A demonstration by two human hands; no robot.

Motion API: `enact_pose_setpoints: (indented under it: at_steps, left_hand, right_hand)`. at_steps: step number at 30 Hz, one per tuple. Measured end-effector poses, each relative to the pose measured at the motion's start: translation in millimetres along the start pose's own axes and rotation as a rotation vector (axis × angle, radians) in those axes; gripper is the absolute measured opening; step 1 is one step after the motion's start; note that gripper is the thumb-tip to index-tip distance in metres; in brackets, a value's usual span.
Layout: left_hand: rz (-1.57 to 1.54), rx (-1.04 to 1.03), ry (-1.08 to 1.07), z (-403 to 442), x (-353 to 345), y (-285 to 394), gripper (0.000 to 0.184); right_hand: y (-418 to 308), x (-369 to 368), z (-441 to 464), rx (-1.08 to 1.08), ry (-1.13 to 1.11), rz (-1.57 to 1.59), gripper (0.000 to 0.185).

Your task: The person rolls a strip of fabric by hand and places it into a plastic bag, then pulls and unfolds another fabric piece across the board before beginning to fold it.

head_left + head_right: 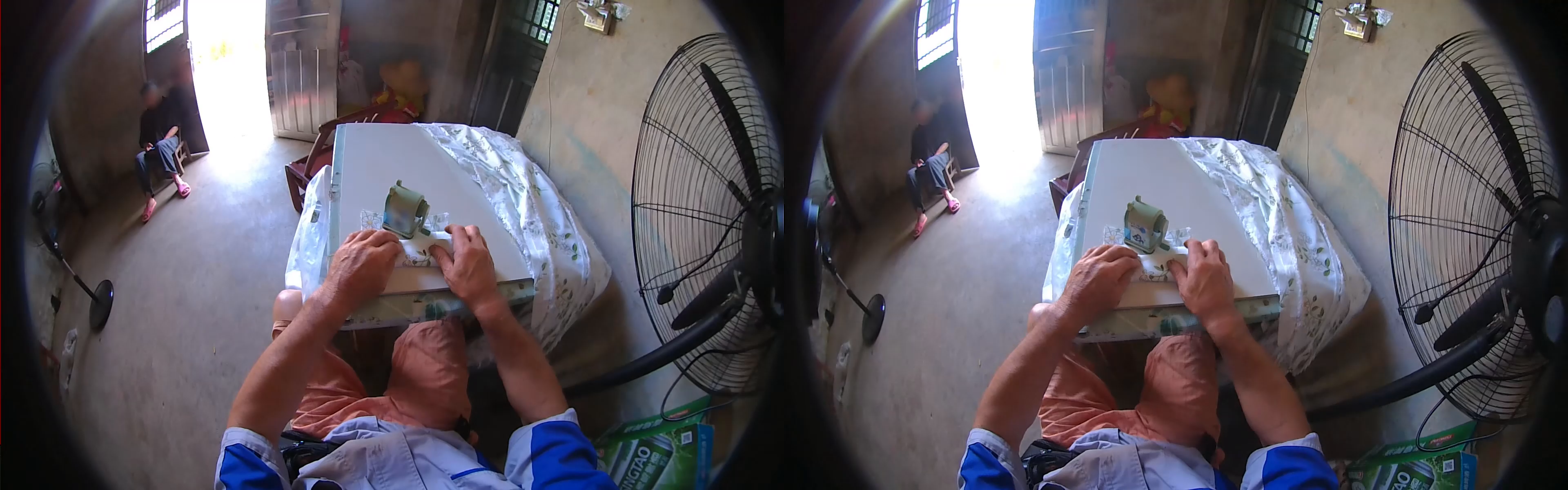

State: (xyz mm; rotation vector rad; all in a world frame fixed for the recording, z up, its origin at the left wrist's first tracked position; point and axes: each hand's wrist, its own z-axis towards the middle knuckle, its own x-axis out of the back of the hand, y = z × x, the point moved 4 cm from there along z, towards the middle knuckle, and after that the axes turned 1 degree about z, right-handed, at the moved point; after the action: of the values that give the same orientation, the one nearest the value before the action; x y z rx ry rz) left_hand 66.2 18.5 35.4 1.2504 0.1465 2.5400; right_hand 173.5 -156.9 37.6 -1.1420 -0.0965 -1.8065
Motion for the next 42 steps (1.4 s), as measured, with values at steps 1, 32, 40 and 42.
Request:
enact_pose_setpoints:
  at_steps: [1, 32, 40, 42]
  left_hand:
    - [0.006, -0.003, -0.012, -0.6, 1.0, 1.7, 0.021]
    - [0.096, 0.064, -0.041, -11.0, -10.0, 28.2, 0.045]
    - [0.053, 0.078, -0.026, -11.6, -8.0, 29.6, 0.046]
    - [0.056, 0.085, -0.027, -12.5, -9.5, 30.0, 0.046]
  right_hand:
    - [-6.7, 1.5, -2.4, 0.029, 0.022, -0.056, 0.035]
    - [-25.3, 26.8, 22.4, 0.406, -0.13, 0.089, 0.054]
    - [-35.7, -45.1, 93.9, 0.26, -0.273, -0.04, 0.085]
    - [-27.2, -59.2, 117.0, 0.257, -0.268, -0.131, 0.088]
